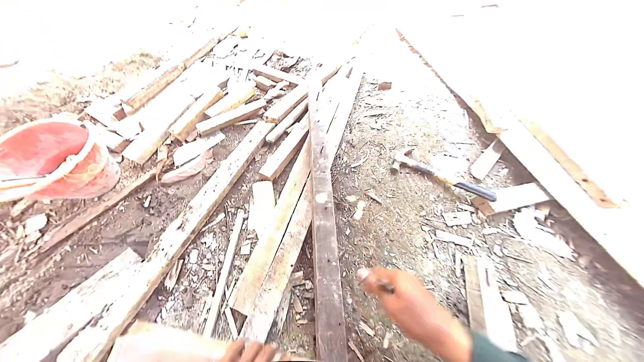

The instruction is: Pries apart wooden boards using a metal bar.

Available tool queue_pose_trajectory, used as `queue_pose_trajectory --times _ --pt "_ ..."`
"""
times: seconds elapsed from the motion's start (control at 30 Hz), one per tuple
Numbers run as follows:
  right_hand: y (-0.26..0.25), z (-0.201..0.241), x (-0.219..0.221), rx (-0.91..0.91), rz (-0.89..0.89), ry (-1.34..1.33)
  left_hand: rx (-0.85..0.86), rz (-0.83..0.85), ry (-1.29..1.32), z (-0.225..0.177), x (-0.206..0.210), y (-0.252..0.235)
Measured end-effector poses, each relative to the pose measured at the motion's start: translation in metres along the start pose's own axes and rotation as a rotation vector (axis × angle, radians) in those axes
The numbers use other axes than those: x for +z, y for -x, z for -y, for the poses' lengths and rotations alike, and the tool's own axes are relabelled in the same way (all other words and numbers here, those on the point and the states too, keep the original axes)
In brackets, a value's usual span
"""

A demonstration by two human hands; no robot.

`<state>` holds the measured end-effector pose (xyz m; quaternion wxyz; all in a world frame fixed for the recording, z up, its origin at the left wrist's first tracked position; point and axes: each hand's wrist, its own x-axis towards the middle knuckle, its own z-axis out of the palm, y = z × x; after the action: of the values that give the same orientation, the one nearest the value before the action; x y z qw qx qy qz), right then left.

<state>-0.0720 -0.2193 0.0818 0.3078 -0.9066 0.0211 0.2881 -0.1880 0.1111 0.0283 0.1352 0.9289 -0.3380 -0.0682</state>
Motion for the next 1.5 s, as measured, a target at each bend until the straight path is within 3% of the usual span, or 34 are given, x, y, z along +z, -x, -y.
queue_pose_trajectory --times 0.07,0.13,0.17,0.23,0.33,0.43,0.67,0.83,1.07,1.2,1.27,1.3,1.37,1.43,1.5 --pt "0.010 -0.001 -0.041 -0.102 -0.257 -0.151 -0.020 -0.095 0.007 0.011 0.013 -0.030" --pt "0.025 0.013 -0.085 -0.155 -0.408 -0.378 -0.057 -0.156 -0.005 0.018 0.022 -0.067" --pt "0.035 0.024 -0.107 -0.170 -0.438 -0.518 -0.082 -0.128 0.002 0.020 0.023 -0.085" --pt "0.052 0.050 -0.141 -0.236 -0.447 -0.753 -0.147 0.097 0.081 0.025 0.015 -0.115" --pt "0.053 0.074 -0.161 -0.470 -0.395 -0.964 -0.184 0.267 0.141 0.032 0.015 -0.130" --pt "0.036 0.097 -0.156 -0.594 -0.245 -1.019 -0.203 0.284 0.134 0.032 0.017 -0.129" --pt "-0.038 0.127 -0.123 -0.500 -0.014 -1.115 -0.258 0.287 0.135 0.026 0.019 -0.126" --pt "-0.067 0.145 -0.122 -0.468 -0.161 -1.062 -0.284 0.362 0.143 0.021 0.005 -0.133" --pt "0.008 0.137 -0.096 -0.627 -0.381 -0.990 -0.298 0.334 0.140 0.022 0.005 -0.135" --pt "0.014 0.126 -0.094 -0.615 -0.450 -1.032 -0.283 0.290 0.152 0.022 0.008 -0.132" --pt "0.013 0.135 -0.088 -0.634 -0.430 -1.033 -0.304 0.328 0.316 0.029 -0.002 -0.135" --pt "0.012 0.139 -0.086 -0.645 -0.432 -1.049 -0.339 0.321 0.478 0.036 -0.012 -0.141" --pt "0.012 0.140 -0.084 -0.647 -0.450 -1.060 -0.485 0.143 0.833 0.048 -0.026 -0.158" --pt "0.011 0.137 -0.083 -0.656 -0.467 -1.063 -0.703 -0.051 0.877 0.058 -0.023 -0.197" --pt "0.010 0.136 -0.082 -0.677 -0.456 -1.075 -0.839 -0.084 0.769 0.060 -0.007 -0.240"
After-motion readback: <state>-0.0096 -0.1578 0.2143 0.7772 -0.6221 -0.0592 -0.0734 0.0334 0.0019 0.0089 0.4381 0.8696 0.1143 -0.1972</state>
